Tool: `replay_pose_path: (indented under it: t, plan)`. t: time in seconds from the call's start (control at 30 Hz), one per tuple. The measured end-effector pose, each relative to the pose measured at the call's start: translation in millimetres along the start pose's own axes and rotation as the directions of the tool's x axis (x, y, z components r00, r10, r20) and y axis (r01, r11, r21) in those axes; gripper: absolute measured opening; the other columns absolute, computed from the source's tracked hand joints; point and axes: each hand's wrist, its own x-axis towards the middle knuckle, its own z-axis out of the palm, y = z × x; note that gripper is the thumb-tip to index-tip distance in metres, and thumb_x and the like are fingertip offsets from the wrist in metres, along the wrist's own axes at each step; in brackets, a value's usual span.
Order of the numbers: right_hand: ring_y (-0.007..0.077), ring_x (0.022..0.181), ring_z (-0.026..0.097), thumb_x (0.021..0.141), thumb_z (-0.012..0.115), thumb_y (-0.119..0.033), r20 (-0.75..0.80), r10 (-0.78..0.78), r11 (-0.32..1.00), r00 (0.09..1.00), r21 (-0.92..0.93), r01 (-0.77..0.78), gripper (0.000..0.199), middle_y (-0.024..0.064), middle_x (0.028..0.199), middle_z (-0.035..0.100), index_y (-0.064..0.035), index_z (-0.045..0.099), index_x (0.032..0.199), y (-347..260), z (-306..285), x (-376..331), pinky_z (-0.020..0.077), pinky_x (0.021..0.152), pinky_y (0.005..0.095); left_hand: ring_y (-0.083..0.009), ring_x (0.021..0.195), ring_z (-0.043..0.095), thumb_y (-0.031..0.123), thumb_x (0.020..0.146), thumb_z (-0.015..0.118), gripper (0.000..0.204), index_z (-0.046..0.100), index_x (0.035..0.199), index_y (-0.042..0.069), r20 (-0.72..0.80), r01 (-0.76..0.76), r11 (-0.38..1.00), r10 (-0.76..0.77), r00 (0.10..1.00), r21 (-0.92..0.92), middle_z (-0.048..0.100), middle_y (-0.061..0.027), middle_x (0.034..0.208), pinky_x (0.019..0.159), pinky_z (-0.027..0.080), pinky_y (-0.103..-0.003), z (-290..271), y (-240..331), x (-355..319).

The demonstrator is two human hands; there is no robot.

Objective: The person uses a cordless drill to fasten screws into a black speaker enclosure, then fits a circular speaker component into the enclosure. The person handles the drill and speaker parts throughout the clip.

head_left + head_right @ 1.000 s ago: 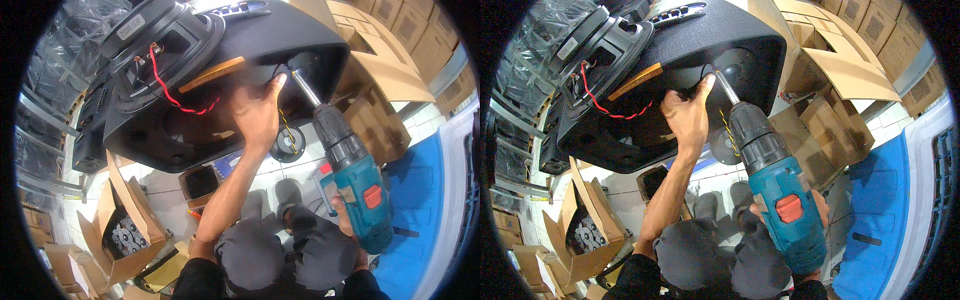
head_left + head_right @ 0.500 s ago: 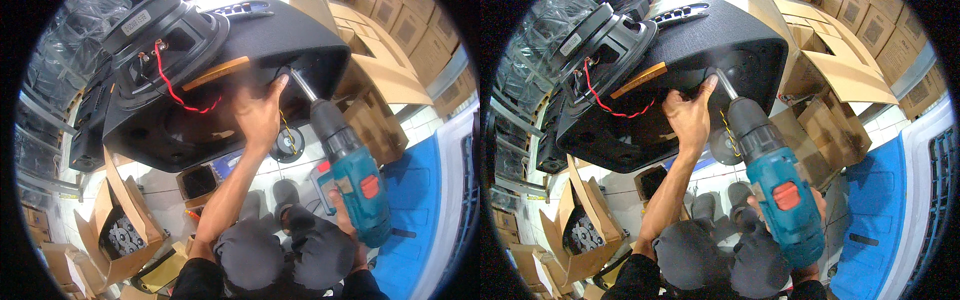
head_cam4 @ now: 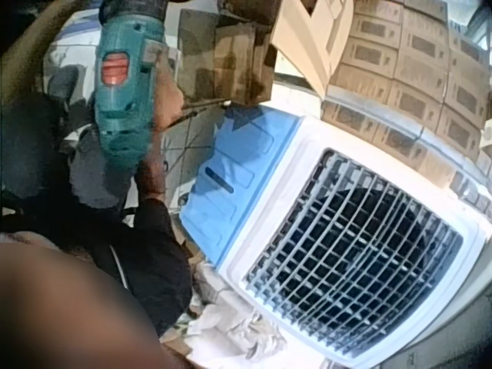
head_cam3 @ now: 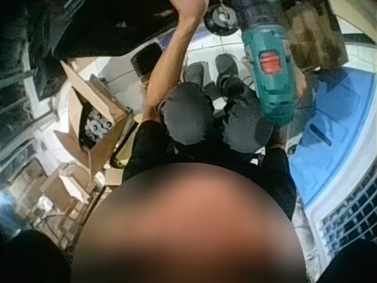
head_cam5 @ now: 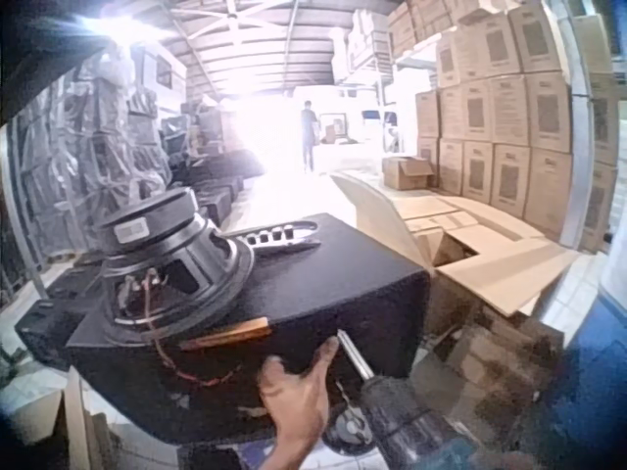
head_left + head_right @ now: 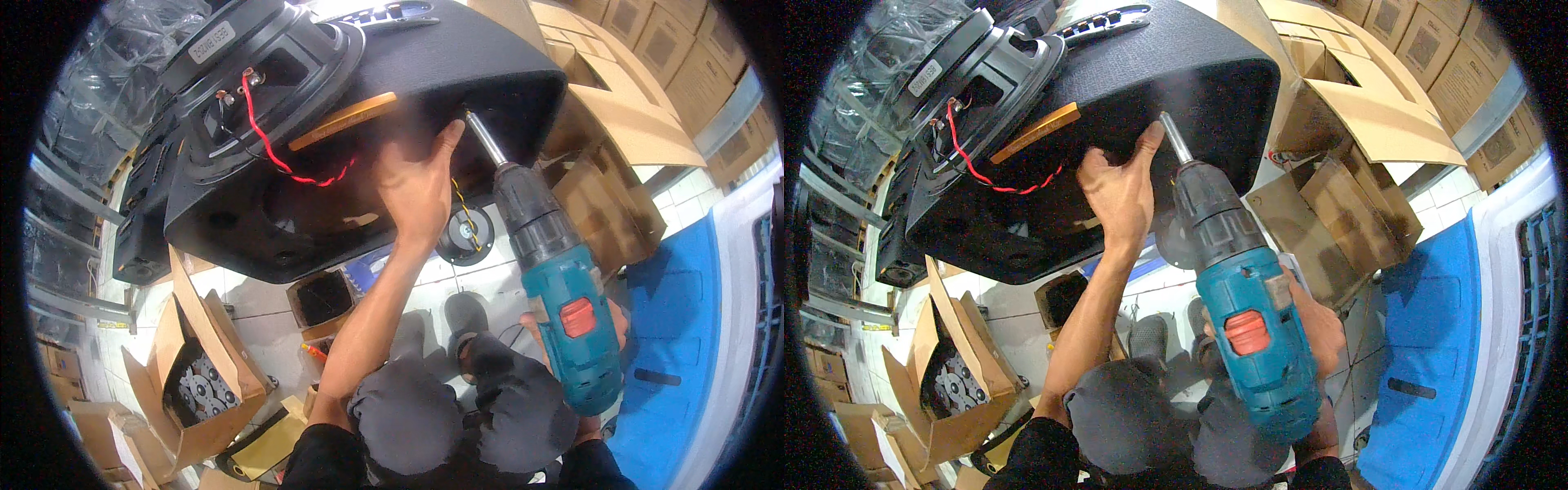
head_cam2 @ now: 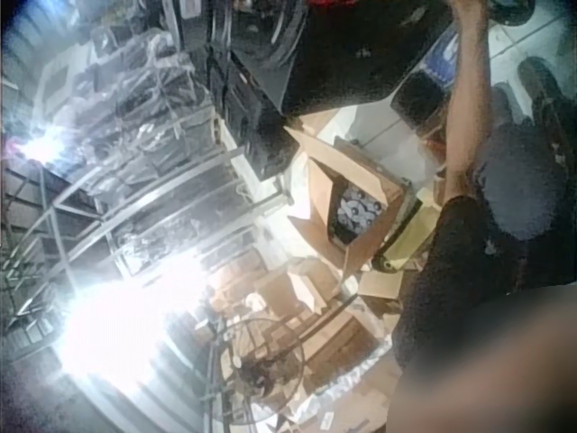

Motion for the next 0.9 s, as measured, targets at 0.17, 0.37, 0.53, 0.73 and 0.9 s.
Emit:
replay_pose_path:
  t: [0.17, 0.37, 0.53, 0.73, 0.9]
  plan:
    - [0.0202, 0.066, 0.066, 0.065, 0.087, -0.033, -0.011, 0.13, 0.992, 0.991, -0.004, -0.13, 0.044, 0.0031, 0.079, 0.069, -0.0107, 0.071, 0.099, 7, 3, -6, 0.0531, 0.063, 0.0328, -0.0134, 0.071, 0.058, 0.025, 0.079, 0.083, 0.035, 0.066, 0.084, -0.004, -0.014, -0.075, 0.997, 0.075, 0.997, 0.003, 0.069, -0.0066, 0.082, 0.071, 0.047, -0.03, 2, -3, 3]
    - [0.0158, 0.061, 0.065, 0.073, 0.071, -0.008, -0.331, -0.291, 0.952, 0.898, -0.005, 0.306, 0.043, 0.0097, 0.078, 0.068, 0.0043, 0.068, 0.115, 45, 31, -2, 0.0503, 0.054, 0.0273, -0.0156, 0.085, 0.064, 0.019, 0.082, 0.078, 0.026, 0.068, 0.093, -0.003, 0.051, -0.018, 0.966, 0.032, 0.998, -0.258, 0.072, -0.0082, 0.093, 0.082, 0.047, -0.032, 5, 2, -3]
    - [0.0179, 0.064, 0.067, 0.07, 0.069, 0.002, -0.247, -0.261, 0.947, 0.933, 0.123, 0.297, 0.048, 0.0158, 0.081, 0.069, 0.0078, 0.065, 0.117, 52, 32, -6, 0.0514, 0.057, 0.0279, -0.0148, 0.087, 0.062, 0.015, 0.084, 0.076, 0.025, 0.068, 0.099, -0.003, 0.035, -0.034, 0.964, 0.045, 0.998, -0.265, 0.071, -0.0078, 0.097, 0.084, 0.047, -0.031, 8, -2, -2]
    - [0.0201, 0.064, 0.067, 0.07, 0.068, 0.002, -0.184, -0.269, 0.943, 0.945, 0.148, 0.298, 0.048, 0.0169, 0.081, 0.069, 0.0115, 0.063, 0.117, 53, 34, -4, 0.0524, 0.057, 0.0299, -0.0143, 0.085, 0.061, 0.014, 0.084, 0.077, 0.025, 0.066, 0.099, -0.003, 0.047, -0.01, 0.98, 0.019, 0.999, -0.199, 0.07, -0.0069, 0.097, 0.083, 0.047, -0.03, 5, -4, -1]
    - [0.0235, 0.067, 0.068, 0.072, 0.067, 0.0, -0.32, -0.405, 0.898, 0.856, 0.039, 0.439, 0.048, 0.0211, 0.092, 0.069, 0.0131, 0.06, 0.118, 36, 24, 1, 0.0544, 0.061, 0.0319, -0.0154, 0.085, 0.062, 0.016, 0.083, 0.076, 0.022, 0.068, 0.093, -0.002, 0.073, 0.014, 0.967, 0.005, 0.997, -0.256, 0.071, -0.0073, 0.092, 0.084, 0.046, -0.032, 3, 4, -3]
